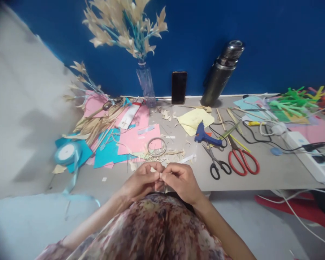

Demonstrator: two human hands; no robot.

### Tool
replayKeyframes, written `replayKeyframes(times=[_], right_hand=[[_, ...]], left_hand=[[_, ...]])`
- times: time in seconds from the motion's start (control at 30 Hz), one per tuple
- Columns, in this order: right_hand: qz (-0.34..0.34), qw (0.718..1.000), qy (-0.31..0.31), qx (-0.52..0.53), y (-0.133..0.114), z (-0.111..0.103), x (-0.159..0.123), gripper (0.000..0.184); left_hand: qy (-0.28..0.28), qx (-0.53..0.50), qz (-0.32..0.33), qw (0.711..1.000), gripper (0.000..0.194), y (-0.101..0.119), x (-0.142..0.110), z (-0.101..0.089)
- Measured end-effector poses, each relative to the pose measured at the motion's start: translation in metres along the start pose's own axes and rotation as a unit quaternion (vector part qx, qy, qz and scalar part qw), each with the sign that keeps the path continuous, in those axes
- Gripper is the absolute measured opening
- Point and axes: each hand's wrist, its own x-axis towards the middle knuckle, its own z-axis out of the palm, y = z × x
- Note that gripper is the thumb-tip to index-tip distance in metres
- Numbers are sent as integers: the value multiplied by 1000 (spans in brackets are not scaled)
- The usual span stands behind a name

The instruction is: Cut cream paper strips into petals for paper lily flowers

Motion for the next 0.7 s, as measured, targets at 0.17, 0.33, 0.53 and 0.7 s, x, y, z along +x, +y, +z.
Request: replayKeyframes(times=[0.17, 0.33, 0.53, 0.7], right_hand=[[68, 966, -39, 247, 14, 0, -5, 22], [41, 944, -24, 326, 23, 1, -2, 23], [7, 982, -30, 185, 16, -4, -1, 26], [18, 994, -40, 100, 7, -7, 0, 24]], left_hand=[[-98, -49, -5, 994, 37, -6, 0, -3], [-111, -101, 0, 989, 44, -3, -2, -2], [4, -2, 14, 1000, 32, 0, -4, 5], [52, 38, 42, 997, 28, -4, 2, 6]])
